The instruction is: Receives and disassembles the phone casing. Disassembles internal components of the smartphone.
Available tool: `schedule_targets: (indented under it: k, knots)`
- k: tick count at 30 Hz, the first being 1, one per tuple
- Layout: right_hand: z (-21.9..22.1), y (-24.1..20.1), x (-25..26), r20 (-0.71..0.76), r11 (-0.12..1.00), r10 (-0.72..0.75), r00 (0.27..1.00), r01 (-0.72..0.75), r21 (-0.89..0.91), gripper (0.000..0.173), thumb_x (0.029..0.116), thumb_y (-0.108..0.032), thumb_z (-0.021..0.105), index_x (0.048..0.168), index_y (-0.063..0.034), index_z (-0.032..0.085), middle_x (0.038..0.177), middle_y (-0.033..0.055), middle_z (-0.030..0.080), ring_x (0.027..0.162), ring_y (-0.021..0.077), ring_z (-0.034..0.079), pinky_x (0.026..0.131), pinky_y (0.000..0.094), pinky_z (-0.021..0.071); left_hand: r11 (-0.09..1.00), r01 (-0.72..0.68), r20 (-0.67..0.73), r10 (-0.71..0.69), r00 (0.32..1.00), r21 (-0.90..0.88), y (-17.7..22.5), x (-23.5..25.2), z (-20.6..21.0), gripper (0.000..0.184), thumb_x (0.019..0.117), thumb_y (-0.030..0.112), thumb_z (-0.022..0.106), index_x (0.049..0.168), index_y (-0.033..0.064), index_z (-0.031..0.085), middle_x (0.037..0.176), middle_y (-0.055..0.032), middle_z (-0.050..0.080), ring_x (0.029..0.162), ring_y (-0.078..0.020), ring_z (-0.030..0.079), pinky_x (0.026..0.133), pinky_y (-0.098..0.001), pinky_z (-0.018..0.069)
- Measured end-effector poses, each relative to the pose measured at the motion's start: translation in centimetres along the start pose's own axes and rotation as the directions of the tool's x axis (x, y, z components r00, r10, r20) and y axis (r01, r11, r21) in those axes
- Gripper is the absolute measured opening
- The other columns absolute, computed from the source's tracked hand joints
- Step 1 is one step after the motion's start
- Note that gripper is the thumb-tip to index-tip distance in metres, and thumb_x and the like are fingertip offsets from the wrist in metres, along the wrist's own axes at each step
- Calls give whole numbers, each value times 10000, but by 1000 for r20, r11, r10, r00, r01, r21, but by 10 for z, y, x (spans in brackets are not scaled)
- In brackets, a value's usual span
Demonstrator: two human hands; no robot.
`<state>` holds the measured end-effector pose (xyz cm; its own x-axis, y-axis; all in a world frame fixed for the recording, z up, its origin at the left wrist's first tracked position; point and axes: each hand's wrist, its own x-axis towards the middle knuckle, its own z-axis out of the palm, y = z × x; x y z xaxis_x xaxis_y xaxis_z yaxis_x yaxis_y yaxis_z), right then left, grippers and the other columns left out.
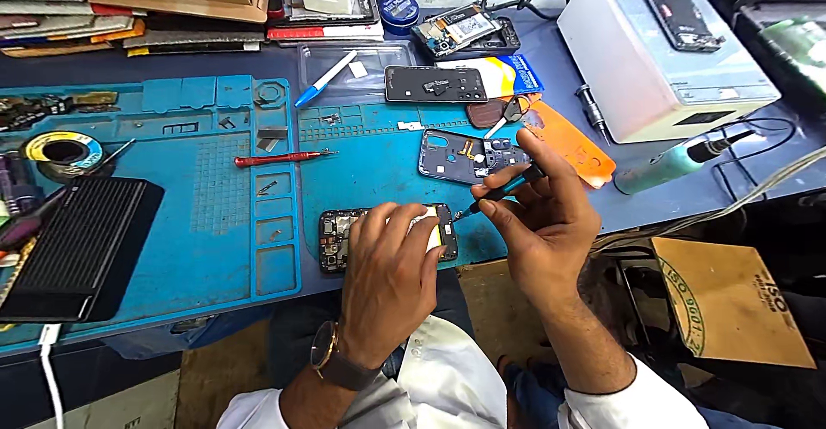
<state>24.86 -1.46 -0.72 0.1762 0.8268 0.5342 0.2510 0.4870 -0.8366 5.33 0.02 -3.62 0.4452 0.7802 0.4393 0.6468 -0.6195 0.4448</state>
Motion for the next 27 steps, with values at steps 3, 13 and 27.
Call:
schedule_targets:
  k: [3,13,27]
  knots:
    - [-4,4,4,135,994,-104,985,106,-6,602,887,150,613,1462,80,452,1137,162,680,1002,268,703,839,400,637,1000,-21,-21,21,1000,-4,-3,-11,5,301,992,326,600,1196,155,741,1318,-36,660,1261,-277,558,1039,-489,431]
    - [-11,5,25,361,941,-188,913,272,-200,357,910,-14,723,1264,-19,683,1011,92,676,880,154,668,769,323,609,995,-93,-86,96,992,37,-10,-20,18,315,991,351,587,1175,152,748,1296,-55,674,1202,-265,594,982,-460,458]
    - [-12,8,22,337,970,-201,920,235,-62,535,890,-43,754,1379,36,552,1268,140,655,1171,257,651,1016,445,568,990,-122,-89,128,988,73,-11,-21,20,314,1007,356,580,1192,160,742,1302,-60,668,1213,-268,585,1033,-463,428]
